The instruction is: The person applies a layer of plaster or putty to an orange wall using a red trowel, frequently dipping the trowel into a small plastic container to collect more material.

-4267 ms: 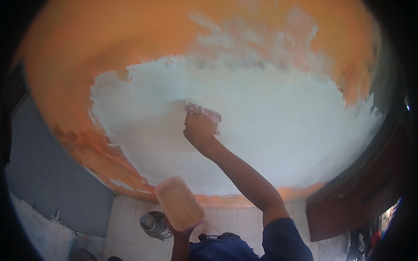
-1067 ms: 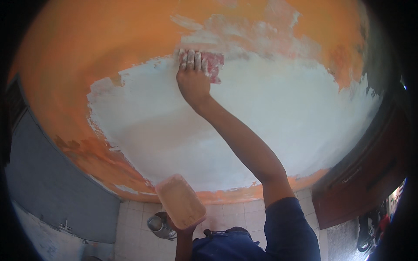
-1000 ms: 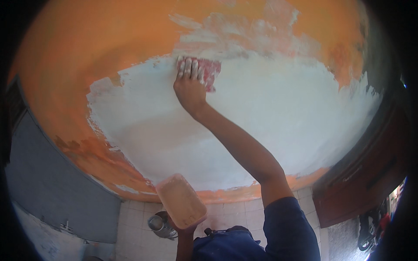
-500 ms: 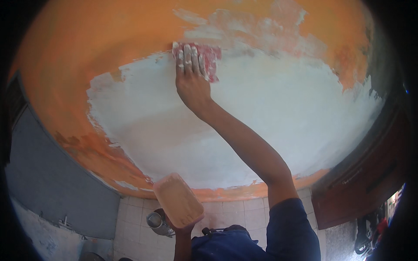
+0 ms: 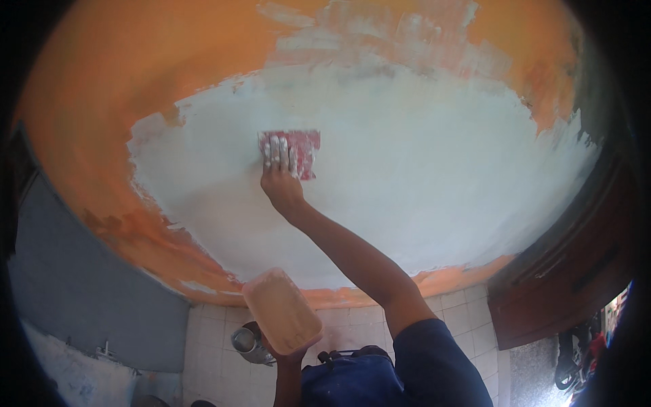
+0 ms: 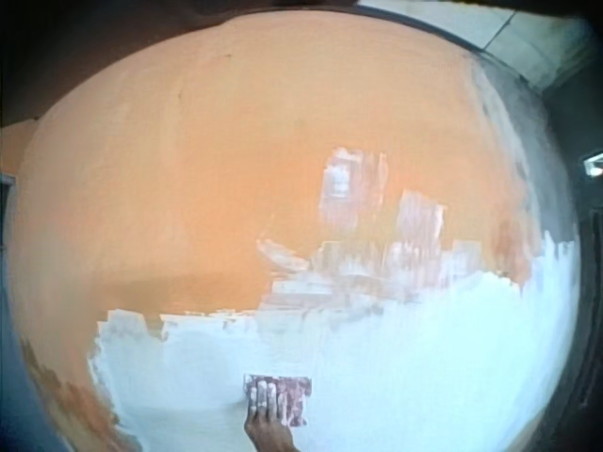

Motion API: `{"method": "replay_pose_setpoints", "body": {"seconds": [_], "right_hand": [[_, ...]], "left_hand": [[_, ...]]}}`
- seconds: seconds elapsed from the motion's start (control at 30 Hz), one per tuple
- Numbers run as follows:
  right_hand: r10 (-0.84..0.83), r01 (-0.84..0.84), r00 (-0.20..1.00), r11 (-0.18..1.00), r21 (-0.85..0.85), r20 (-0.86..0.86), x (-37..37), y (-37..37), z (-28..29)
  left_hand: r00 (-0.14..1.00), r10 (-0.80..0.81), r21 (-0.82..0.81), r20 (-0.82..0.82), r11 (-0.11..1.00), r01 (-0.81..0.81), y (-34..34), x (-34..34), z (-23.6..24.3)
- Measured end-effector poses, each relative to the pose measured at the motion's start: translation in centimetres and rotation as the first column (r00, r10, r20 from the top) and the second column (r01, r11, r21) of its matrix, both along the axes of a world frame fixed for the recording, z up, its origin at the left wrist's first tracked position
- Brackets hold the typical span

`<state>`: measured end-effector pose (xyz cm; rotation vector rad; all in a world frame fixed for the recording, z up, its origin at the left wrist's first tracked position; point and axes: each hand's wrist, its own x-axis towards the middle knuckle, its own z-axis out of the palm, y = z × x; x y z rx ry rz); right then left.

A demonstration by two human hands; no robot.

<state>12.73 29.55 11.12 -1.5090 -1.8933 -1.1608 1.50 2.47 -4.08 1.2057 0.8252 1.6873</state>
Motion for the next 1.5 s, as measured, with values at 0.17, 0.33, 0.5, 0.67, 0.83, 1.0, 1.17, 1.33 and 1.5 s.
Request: {"method": "replay_pose_setpoints", "body": {"seconds": [0.17,0.33,0.5,0.67,0.83,1.0,1.17,1.33,1.5], "right_hand": [[0.214,-0.285,0.942,0.917,-0.279,-0.260,0.1,-3.9,-5.8],[0.349,-0.352,0.891,0.935,0.044,-0.289,4.1,-6.0,2.9],[0.131,-0.057,0.972,0.938,0.343,-0.197,8.9,-4.2,15.1],[0.040,-0.006,0.987,0.977,0.213,-0.158,9.5,-1.6,7.3],[0.167,-0.185,0.943,0.982,-0.035,-0.287,7.5,-5.9,-3.3],[0.089,-0.119,0.873,0.992,-0.033,-0.479,12.1,-8.9,2.7],[0.121,0.052,0.933,0.887,0.459,-0.339,21.3,-8.5,12.8],[0.012,0.048,0.970,0.971,0.236,-0.244,24.8,-4.1,8.1],[0.137,-0.177,0.947,0.977,-0.118,-0.291,20.1,-7.8,-4.5]], "left_hand": [[0.727,-0.133,-0.139,0.674,0.943,0.302,-0.7,-0.2,-1.2],[0.833,-0.177,-0.117,0.524,0.954,0.276,-0.8,-0.9,-2.8],[0.987,-0.078,-0.076,0.140,0.993,0.089,-0.8,-0.6,-3.1],[0.919,0.205,0.152,-0.338,0.975,-0.161,-0.6,0.6,3.0],[0.957,-0.180,-0.105,0.228,0.972,0.208,-0.4,0.4,-3.4],[0.990,-0.137,-0.038,0.036,0.990,0.139,-0.5,0.6,-2.6],[0.629,-0.296,-0.104,0.719,0.849,0.518,-0.2,1.8,-2.1],[0.688,-0.285,-0.139,0.667,0.860,0.491,0.2,3.9,-1.9],[0.717,-0.271,-0.158,0.642,0.869,0.469,-0.1,5.9,-1.1]]}}
